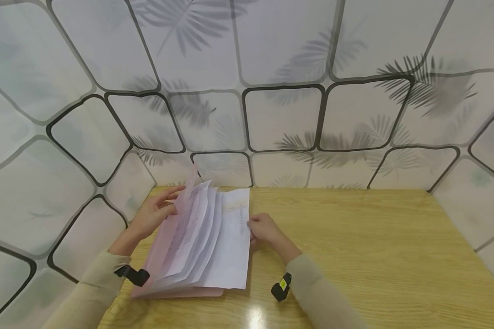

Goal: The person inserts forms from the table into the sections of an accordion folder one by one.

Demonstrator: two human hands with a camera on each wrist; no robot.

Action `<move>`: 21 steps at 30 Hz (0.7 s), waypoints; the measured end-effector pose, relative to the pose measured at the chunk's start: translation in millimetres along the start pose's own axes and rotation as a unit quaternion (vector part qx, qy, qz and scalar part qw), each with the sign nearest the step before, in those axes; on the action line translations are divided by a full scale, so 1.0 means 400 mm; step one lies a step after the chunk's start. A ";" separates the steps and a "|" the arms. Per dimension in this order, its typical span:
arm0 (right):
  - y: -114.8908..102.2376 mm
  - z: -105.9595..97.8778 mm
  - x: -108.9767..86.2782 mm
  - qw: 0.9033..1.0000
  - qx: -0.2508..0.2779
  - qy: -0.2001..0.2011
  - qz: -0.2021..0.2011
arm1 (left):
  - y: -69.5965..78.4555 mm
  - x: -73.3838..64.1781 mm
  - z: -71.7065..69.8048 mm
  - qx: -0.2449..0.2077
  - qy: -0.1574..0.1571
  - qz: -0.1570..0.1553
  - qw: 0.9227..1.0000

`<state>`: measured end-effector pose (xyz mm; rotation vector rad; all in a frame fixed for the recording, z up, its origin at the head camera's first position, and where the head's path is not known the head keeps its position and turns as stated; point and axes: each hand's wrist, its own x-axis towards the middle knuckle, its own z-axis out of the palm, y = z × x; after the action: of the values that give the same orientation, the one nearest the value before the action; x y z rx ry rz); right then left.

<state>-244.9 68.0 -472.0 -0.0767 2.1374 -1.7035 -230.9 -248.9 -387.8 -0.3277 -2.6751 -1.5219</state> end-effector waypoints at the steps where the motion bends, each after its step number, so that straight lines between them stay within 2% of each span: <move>1: 0.001 -0.001 0.001 1.000 0.001 -0.012 0.005 | 0.000 0.000 0.000 -0.001 0.000 0.000 1.000; 6: -0.001 -0.007 0.001 0.999 0.008 -0.044 0.007 | -0.002 0.002 0.002 -0.003 -0.003 0.003 1.000; 11: 0.000 0.000 0.006 1.000 0.009 -0.020 -0.005 | -0.001 0.002 0.003 -0.007 -0.007 0.006 1.000; 17: 0.001 0.027 0.018 1.000 0.020 0.014 -0.001 | -0.001 -0.001 0.001 -0.005 -0.004 0.004 1.000; 21: 0.002 0.042 0.025 0.999 0.028 0.015 -0.005 | -0.003 -0.001 0.001 -0.004 -0.005 0.009 1.000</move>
<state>-248.2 49.6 -478.6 -0.0467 2.1131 -1.7802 -230.9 -249.2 -388.9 -0.3588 -2.6664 -1.5304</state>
